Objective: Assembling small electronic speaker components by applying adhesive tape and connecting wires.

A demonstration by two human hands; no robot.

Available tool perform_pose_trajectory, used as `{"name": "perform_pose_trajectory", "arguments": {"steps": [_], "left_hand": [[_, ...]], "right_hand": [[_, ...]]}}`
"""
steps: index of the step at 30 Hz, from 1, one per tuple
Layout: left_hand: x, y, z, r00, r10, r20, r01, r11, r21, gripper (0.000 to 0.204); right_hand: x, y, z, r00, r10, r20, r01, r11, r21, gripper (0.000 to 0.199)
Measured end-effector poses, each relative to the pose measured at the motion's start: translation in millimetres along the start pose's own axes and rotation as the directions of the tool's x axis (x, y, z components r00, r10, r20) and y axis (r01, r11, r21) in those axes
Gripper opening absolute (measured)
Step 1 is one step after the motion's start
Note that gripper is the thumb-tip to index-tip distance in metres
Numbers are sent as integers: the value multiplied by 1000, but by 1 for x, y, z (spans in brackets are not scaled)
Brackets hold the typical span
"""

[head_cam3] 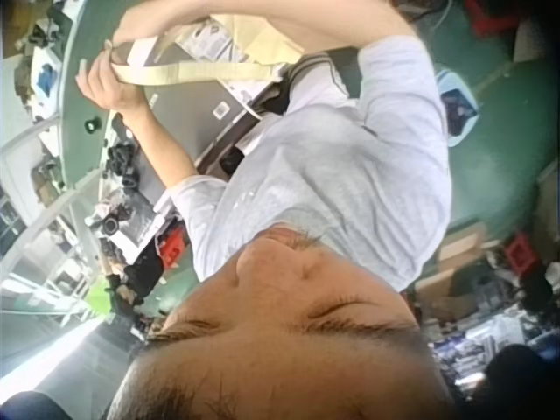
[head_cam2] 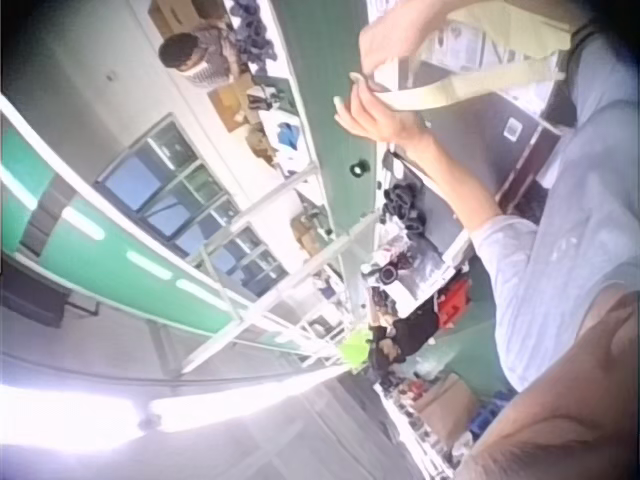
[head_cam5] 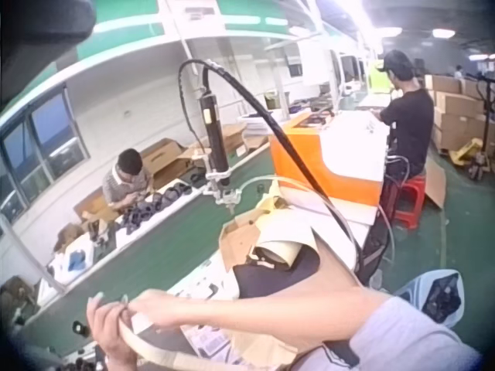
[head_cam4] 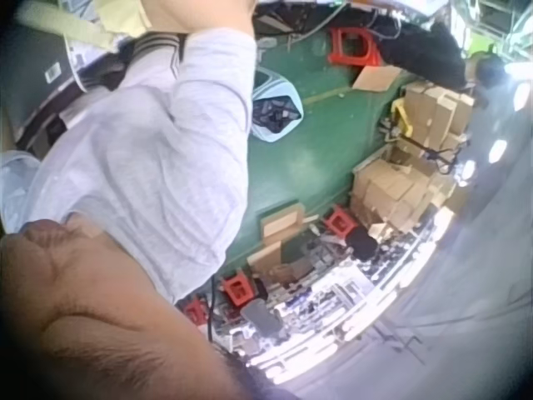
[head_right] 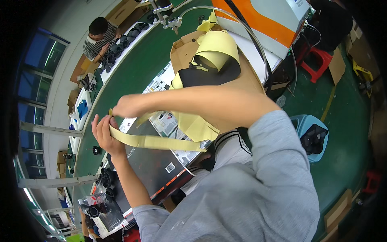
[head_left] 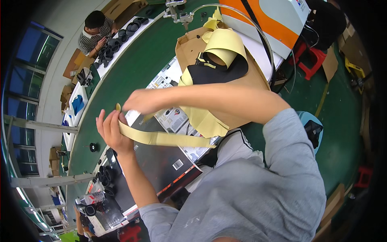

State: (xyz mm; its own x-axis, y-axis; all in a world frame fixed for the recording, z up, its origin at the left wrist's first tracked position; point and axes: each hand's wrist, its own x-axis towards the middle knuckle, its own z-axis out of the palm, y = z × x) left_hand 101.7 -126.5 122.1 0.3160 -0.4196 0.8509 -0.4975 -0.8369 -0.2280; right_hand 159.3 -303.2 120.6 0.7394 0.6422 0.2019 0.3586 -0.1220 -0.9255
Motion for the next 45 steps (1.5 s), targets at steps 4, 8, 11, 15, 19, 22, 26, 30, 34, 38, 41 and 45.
{"name": "perform_pose_trajectory", "arguments": {"steps": [4, 8, 11, 15, 19, 22, 26, 30, 34, 38, 41, 45], "left_hand": [[-30, -26, -16, 828, -433, 358, 477, 878, -43, 19], [-85, -42, -12, 632, -351, 691, 467, 884, 22, 47], [-118, -21, -13, 532, -136, 835, 360, 929, -78, 53], [-126, -9, -12, 485, -108, 868, 565, 796, -216, 65], [-114, 21, -23, 447, -73, 891, 717, 625, -308, 61], [-85, 73, -29, 430, -31, 902, 565, 789, -242, 50], [-91, 75, -7, 334, -32, 942, 598, 780, -185, 47], [-95, 100, 4, 613, -91, 785, 588, 716, -376, 39], [-60, 149, -9, 797, 161, 583, 171, 864, -473, 30], [-75, 141, 7, 551, 288, 783, 455, 683, -571, 24], [-57, 149, 11, 495, 256, 830, 693, 459, -555, 23], [-14, 170, 53, 312, -3, 950, 948, 63, -312, 21]], "right_hand": [[-83, 4, -62, 976, 164, -145, -218, 659, -720, 63], [-152, 61, -70, 843, 529, -98, -471, 639, -608, 67], [-152, 82, -57, 872, 488, 27, -467, 849, -245, 47], [-118, 71, -57, 851, 526, 9, -500, 803, 325, 23], [-64, 15, -71, 847, 527, -64, -449, 775, 444, 27], [-18, 4, -79, 857, 510, -73, -445, 804, 396, 24], [7, -10, -86, 839, 534, -99, -496, 828, 261, 18], [2, -8, -90, 805, 574, -151, -551, 817, 169, 20], [-3, 2, -88, 794, 592, -140, -573, 805, 156, 23], [-8, -1, -83, 801, 585, -124, -571, 810, 132, 23], [-5, -3, -75, 809, 579, -103, -568, 815, 118, 18], [-9, -7, -61, 814, 564, -140, -556, 826, 92, 16]]}}
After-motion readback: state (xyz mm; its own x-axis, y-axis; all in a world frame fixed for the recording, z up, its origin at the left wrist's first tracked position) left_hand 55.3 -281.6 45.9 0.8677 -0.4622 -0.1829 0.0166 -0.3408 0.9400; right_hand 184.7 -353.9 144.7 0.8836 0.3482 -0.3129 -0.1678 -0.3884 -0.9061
